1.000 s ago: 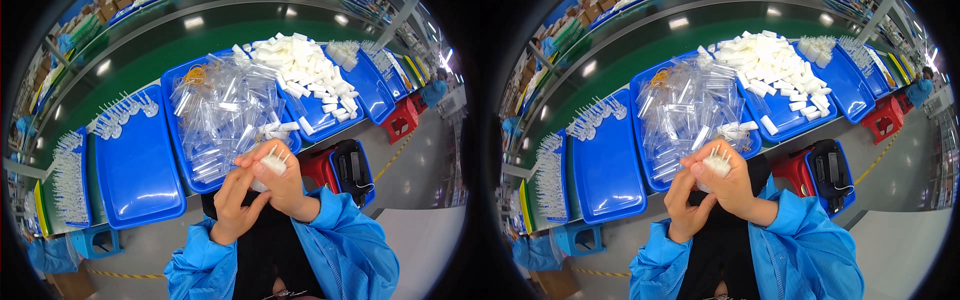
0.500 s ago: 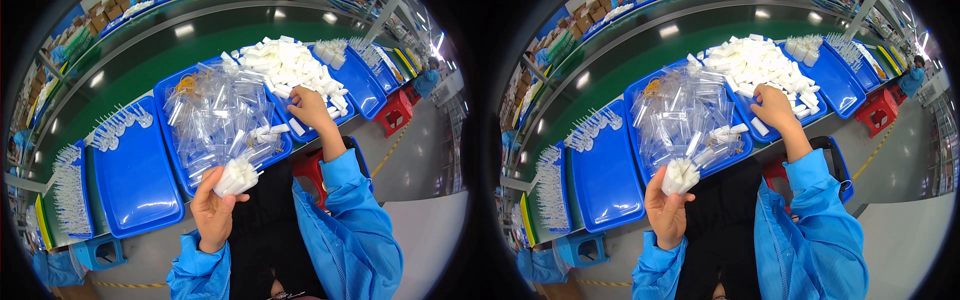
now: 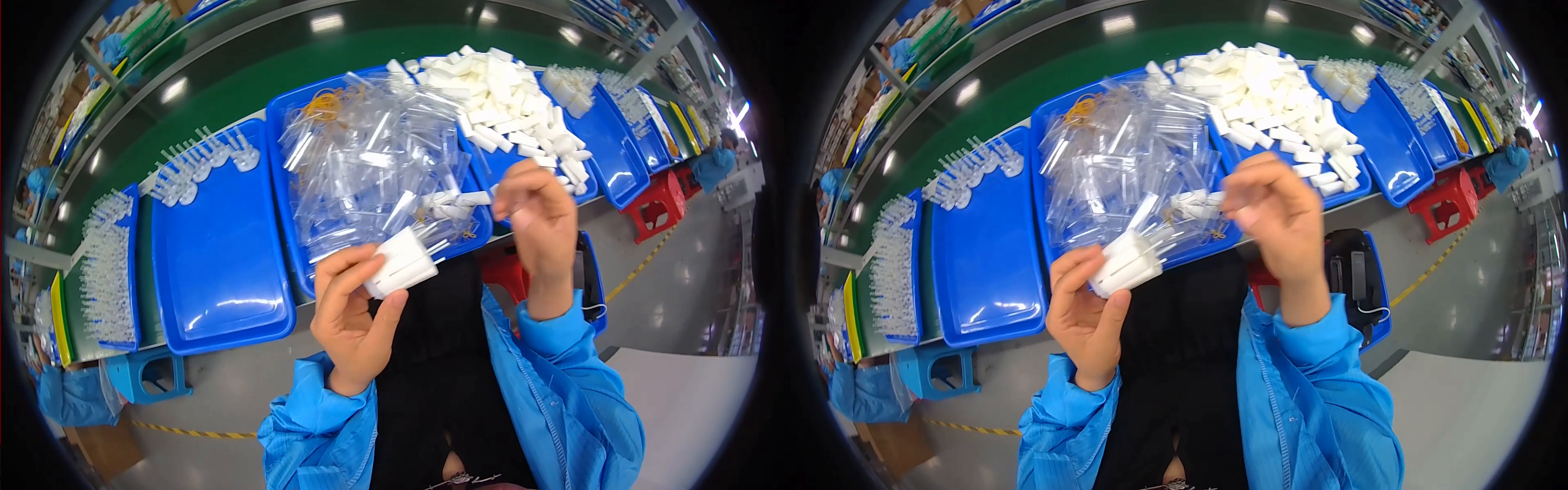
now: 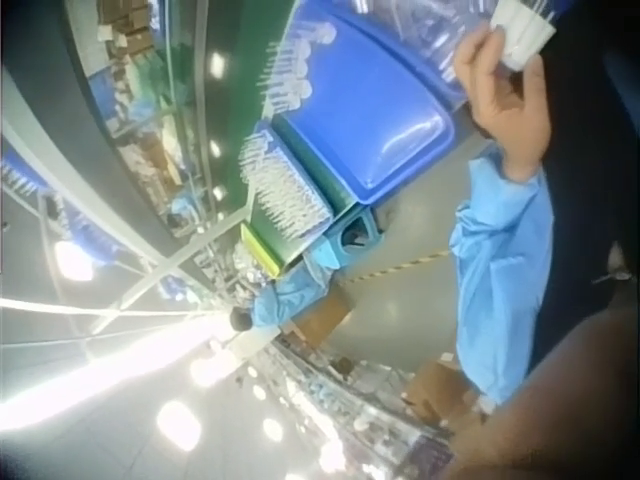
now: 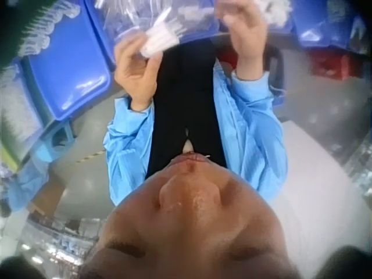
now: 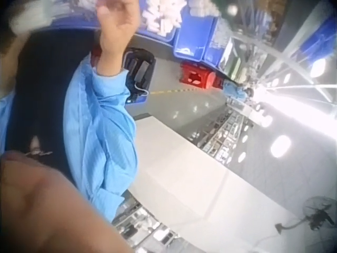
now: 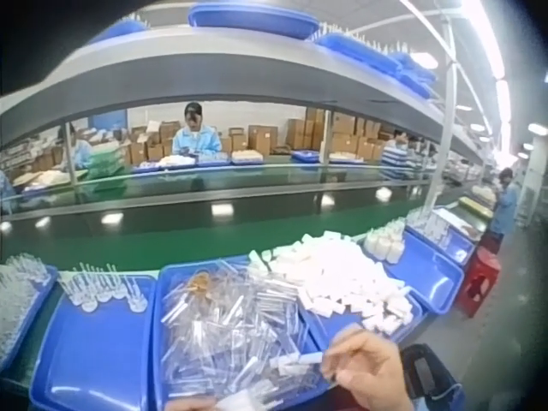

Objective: The person fits white foam sleeves over plastic dropper stems, slides clear plastic covers onto the assemblies, bundles them together with a rubber band, and places the bundle onto a tray.

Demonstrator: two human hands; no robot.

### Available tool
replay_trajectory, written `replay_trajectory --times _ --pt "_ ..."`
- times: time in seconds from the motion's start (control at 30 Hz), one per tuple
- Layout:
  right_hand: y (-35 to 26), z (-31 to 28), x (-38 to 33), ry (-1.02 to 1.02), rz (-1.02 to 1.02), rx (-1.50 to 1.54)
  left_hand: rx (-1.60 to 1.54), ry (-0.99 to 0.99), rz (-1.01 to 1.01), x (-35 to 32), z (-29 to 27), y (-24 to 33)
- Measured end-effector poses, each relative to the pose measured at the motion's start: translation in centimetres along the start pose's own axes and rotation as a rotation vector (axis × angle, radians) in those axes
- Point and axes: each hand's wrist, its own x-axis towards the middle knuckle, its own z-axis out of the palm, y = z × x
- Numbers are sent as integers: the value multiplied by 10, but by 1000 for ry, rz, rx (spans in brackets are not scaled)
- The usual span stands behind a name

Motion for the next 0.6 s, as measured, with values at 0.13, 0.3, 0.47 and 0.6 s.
replay_trajectory --times 0.13,0.3,0.47,0.6 --pt "-1 19 -5 -55 21 125 52 -15 -23 -4 -2 1" --pt "0 20 -6 -73 0 151 62 -14 3 -5 -1 0" --pt "0 22 -7 -67 7 140 101 -12 3 -5 -2 1" --pt "-15 31 -16 -196 251 219 100 13 -16 -4 -2 -2"
